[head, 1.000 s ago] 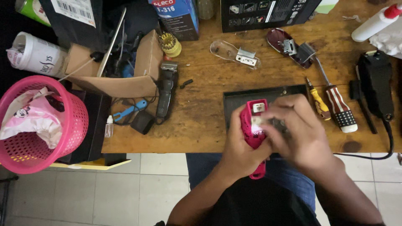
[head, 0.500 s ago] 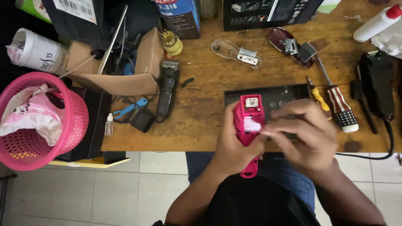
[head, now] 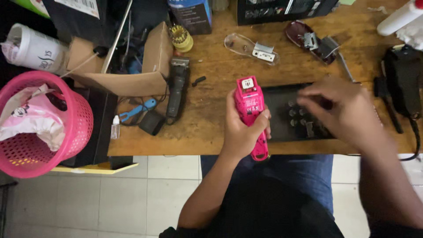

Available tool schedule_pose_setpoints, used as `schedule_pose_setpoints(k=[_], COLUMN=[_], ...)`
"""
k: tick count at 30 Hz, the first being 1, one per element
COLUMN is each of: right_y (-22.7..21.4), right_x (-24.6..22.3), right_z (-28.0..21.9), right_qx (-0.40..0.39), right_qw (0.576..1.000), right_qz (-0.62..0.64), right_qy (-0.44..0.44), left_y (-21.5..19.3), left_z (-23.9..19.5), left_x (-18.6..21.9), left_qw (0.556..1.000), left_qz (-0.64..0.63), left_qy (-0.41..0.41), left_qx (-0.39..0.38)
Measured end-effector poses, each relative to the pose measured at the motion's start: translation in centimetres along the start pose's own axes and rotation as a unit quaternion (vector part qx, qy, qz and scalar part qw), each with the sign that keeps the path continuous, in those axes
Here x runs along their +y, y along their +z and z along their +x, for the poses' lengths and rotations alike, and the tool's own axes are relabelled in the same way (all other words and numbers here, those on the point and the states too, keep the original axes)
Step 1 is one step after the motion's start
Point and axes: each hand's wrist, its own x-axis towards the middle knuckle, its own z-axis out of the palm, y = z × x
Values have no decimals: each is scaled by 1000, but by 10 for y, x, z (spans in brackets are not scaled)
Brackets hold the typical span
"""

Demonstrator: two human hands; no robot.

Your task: The person disassembles a pair of pink hair clippers using a screwdriver to remove screws from the blade assembly and internal components, placing the parts into a black tray.

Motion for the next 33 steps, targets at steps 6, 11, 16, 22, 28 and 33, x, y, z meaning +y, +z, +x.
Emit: schedule_pose_setpoints(k=[6, 11, 16, 22, 28, 33], right_y=[-18, -9, -8, -26, -14, 31], right_x=[-3, -6, -8, -9, 7, 40], right_z=[-3, 7, 5, 21, 75, 122], right_qx=[-274, -408, -356, -276, -156, -143], right_qw=[935, 872, 917, 947, 968, 969], right_qz=[-218, -270, -180, -158, -161, -160], right_qy=[-50, -7, -10, -37, -117, -119], left_y=[-4, -3, -4, -3, -8, -10], left_z=[3, 5, 5, 3, 6, 7], left_x=[-3, -4, -2, 6, 10, 6], left_qw=[1000, 999, 1000, 1000, 1000, 999], left_qz=[-9, -23, -25, -7, -19, -46], left_qy=[-1, -7, -3, -2, 4, 6], left_qx=[3, 22, 15, 17, 0, -24])
